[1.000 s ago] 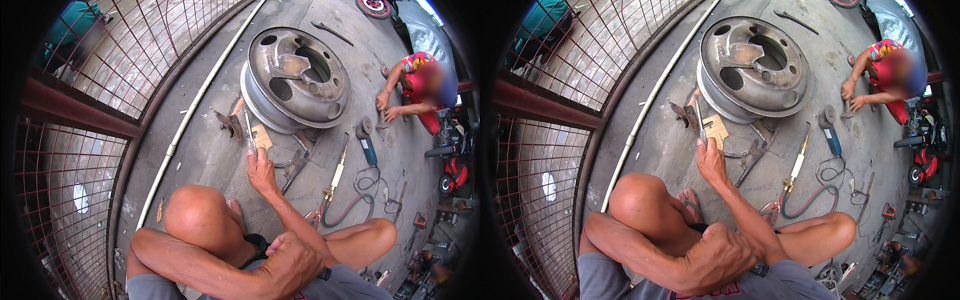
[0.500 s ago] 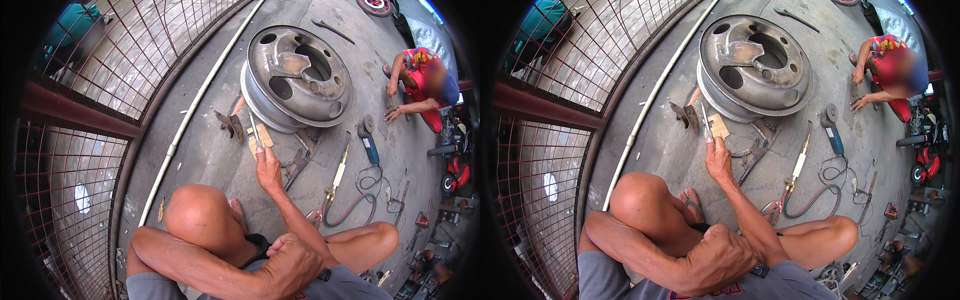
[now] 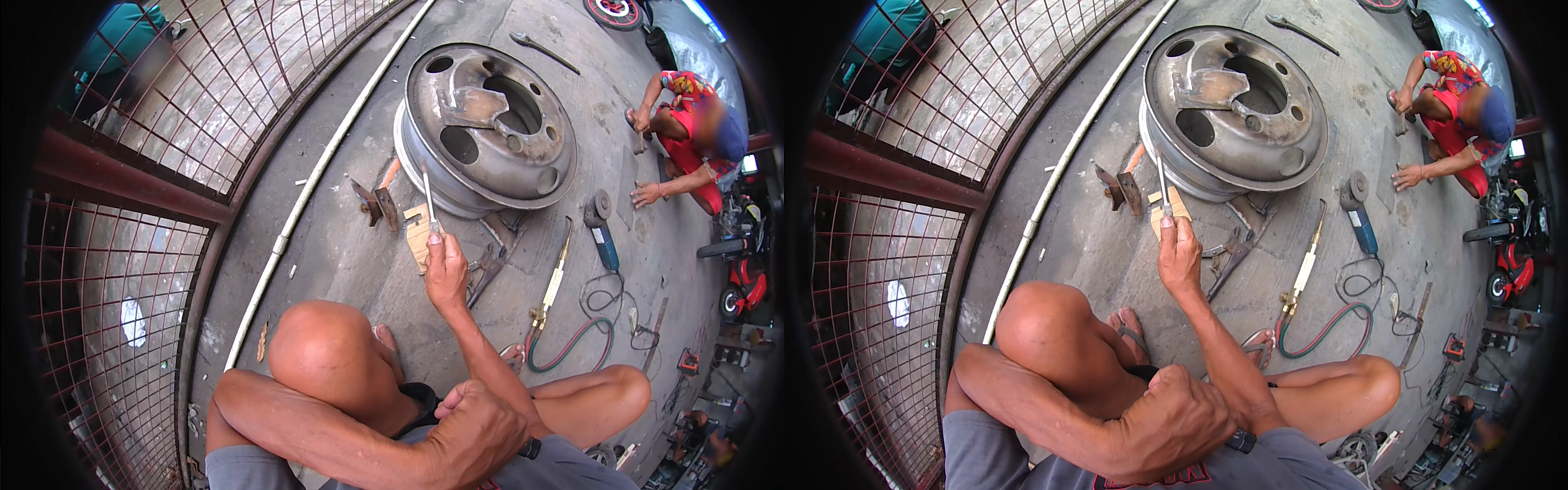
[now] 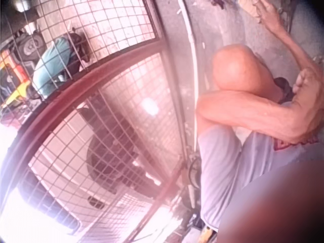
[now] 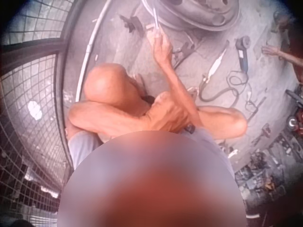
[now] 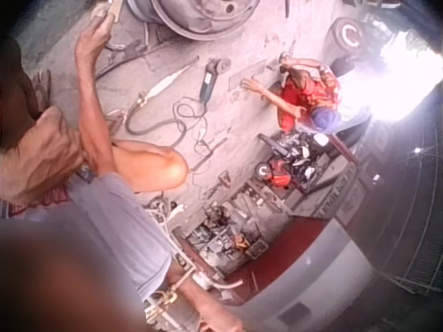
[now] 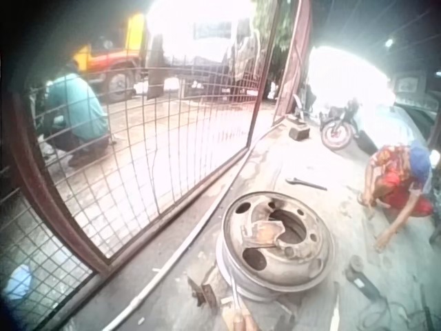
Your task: The person sits on the floor and uses a hammer and chisel to chip away at a metal wheel rim. They then use a blowtorch to heat a specific section of the rim, followed by more hammering. Another person works nearby on a license plate.
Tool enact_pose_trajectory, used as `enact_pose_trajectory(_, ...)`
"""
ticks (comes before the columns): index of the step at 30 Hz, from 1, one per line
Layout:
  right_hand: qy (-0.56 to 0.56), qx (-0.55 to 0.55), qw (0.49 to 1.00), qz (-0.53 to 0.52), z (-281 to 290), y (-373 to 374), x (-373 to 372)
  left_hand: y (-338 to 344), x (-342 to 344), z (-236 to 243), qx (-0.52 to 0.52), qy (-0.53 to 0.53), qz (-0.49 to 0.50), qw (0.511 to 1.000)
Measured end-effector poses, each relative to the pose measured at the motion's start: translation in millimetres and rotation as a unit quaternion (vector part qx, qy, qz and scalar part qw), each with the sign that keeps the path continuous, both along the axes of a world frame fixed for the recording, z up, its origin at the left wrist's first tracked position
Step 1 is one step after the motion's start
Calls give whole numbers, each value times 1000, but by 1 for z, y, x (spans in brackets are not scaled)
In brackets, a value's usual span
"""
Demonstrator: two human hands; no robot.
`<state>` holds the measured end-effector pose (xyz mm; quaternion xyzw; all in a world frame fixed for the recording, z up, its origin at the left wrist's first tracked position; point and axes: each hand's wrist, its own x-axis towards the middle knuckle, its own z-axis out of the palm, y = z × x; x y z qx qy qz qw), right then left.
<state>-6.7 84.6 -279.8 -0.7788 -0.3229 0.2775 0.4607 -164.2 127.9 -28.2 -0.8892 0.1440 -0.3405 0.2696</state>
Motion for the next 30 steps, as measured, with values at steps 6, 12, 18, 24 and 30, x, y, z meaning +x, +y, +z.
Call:
enact_pose_trajectory(6,-58,-64,994,69,-76,-13,-12,1,-2,25,47,56,27,997)
enact_pose_trajectory(12,27,-42,998,24,-15,-1,1,7,-7,21,13,74,-2,997)
enact_pose_trajectory(18,-48,59,997,-22,-32,-6,-9,10,3,6,12,-3,-33,999)
enact_pose_trajectory(24,-110,105,988,-2,-42,-2,-16,-1,-1,3,-44,74,-46,995)
enact_pose_trajectory(30,56,-39,994,82,-48,-4,-16,11,24,4,-26,51,-57,997)
